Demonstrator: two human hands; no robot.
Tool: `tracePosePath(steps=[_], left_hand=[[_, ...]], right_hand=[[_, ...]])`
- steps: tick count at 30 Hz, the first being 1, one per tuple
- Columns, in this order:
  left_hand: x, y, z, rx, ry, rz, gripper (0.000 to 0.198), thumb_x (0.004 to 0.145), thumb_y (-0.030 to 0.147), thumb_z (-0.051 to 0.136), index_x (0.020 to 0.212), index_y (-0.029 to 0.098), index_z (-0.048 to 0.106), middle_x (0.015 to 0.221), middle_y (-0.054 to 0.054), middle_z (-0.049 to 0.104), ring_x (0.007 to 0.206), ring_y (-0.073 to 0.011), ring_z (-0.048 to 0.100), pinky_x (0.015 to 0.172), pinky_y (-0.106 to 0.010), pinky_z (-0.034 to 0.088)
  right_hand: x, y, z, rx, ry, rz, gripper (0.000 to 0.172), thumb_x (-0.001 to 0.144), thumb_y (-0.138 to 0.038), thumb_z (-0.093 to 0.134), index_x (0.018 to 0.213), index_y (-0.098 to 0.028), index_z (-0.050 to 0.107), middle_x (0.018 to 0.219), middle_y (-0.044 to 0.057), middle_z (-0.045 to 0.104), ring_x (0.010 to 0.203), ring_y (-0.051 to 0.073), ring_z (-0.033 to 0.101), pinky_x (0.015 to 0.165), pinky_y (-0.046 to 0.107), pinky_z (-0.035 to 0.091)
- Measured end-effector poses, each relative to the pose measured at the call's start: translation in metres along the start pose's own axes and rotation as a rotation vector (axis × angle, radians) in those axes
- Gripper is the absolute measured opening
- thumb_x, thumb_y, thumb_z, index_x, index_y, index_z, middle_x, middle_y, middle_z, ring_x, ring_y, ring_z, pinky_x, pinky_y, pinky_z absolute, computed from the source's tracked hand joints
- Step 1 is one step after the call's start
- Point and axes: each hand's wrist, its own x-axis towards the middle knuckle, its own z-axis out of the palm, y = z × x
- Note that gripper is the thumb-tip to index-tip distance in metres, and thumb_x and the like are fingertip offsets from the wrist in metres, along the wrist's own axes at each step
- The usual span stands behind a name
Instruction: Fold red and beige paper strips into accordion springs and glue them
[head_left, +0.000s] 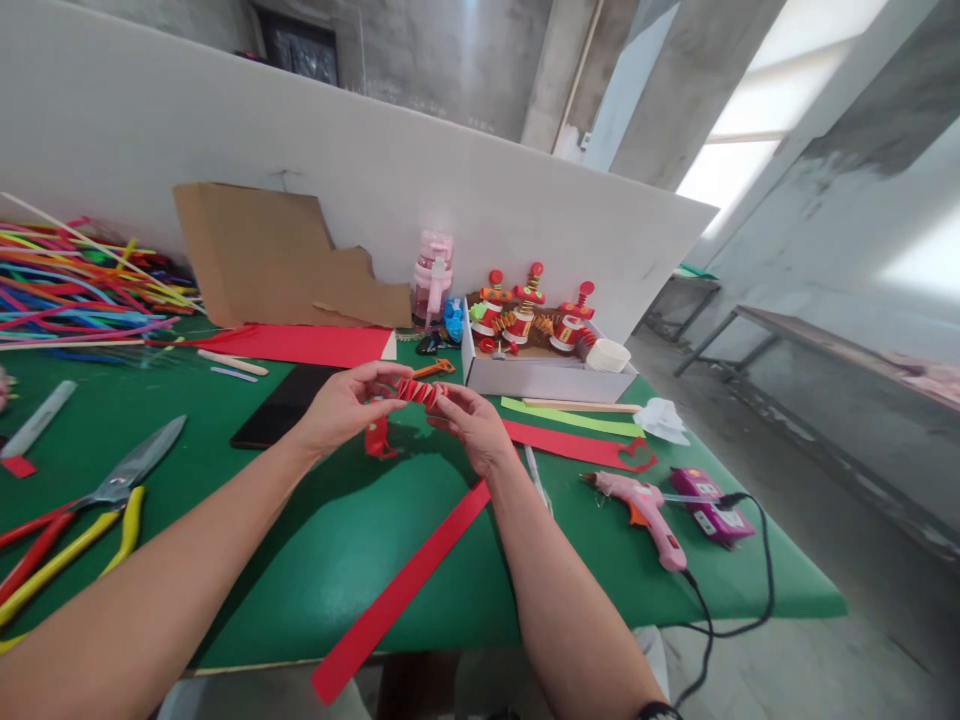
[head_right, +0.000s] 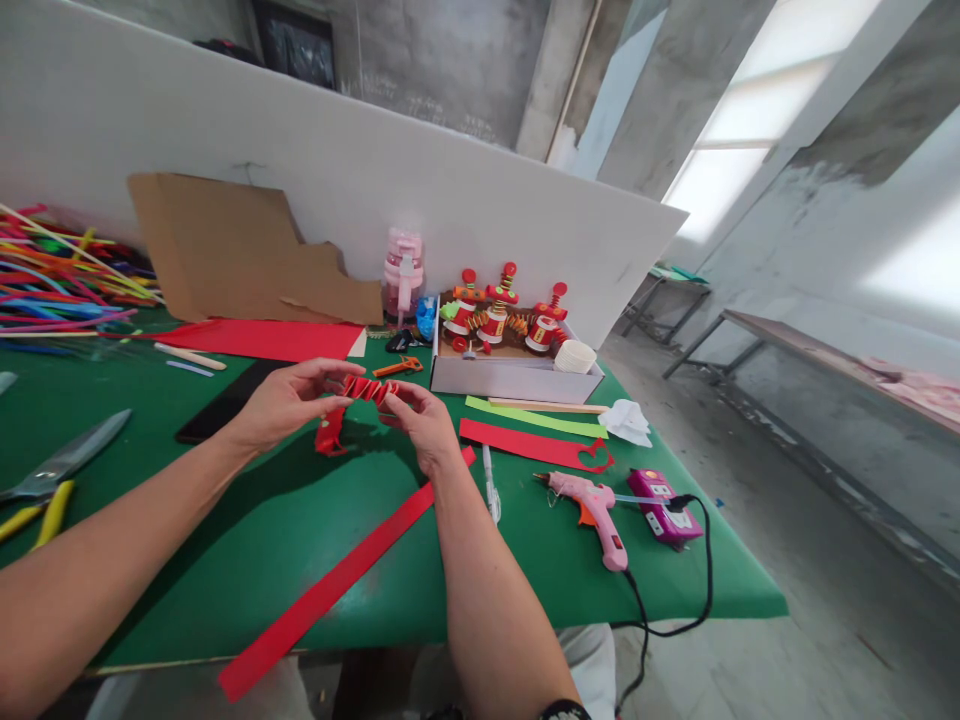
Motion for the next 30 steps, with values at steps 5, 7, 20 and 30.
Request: tracePosePath(steps=[5,7,20,30], left_hand=[[0.002,0.001,-0.001,-0.193,0.086,0.019,0.049,0.073,0.042,0.074,0.116,0.02,0.064,0.116,-0.011,0.069,0.094,-0.0218,0.066,0.083,-0.037,0.054],[0.004,-0.003,-0.004,-0.213,0.154,0.011,0.043,0.077,0.044,0.071,0.113,0.021,0.065,0.111,-0.009,0.071,0.086,-0.0198,0.066,0.079,-0.036,0.054],[0.009,-0.014,-0.014,-0.035,0.437,-0.009,0.025,0.08,0.048,0.063,0.084,0.024,0.07,0.086,-0.002,0.073,0.062,-0.0152,0.061,0.064,-0.03,0.052],[-0.085,0.051,-0.03,-0.034,0.355,-0.036,0.018,0.086,0.04,0.062,0.09,0.024,0.069,0.088,-0.003,0.071,0.068,-0.0158,0.061,0.064,-0.031,0.052]], right_hand=[[0.003,-0.003,-0.003,0.166,0.049,0.075,0.015,0.076,-0.024,0.077,0.089,-0.017,0.072,0.084,0.001,0.075,0.075,0.012,0.069,0.082,0.028,0.057],[0.004,-0.004,-0.004,0.225,0.088,0.078,0.007,0.081,-0.022,0.073,0.086,-0.018,0.071,0.084,0.001,0.075,0.076,0.012,0.07,0.083,0.028,0.058],[0.008,0.006,-0.004,0.352,0.125,0.151,0.006,0.085,-0.019,0.07,0.081,-0.015,0.068,0.075,0.002,0.074,0.066,0.011,0.069,0.074,0.024,0.06],[0.011,0.006,-0.003,0.445,0.135,0.159,0.012,0.087,-0.018,0.067,0.075,-0.015,0.067,0.063,0.001,0.072,0.06,0.011,0.068,0.067,0.021,0.059]])
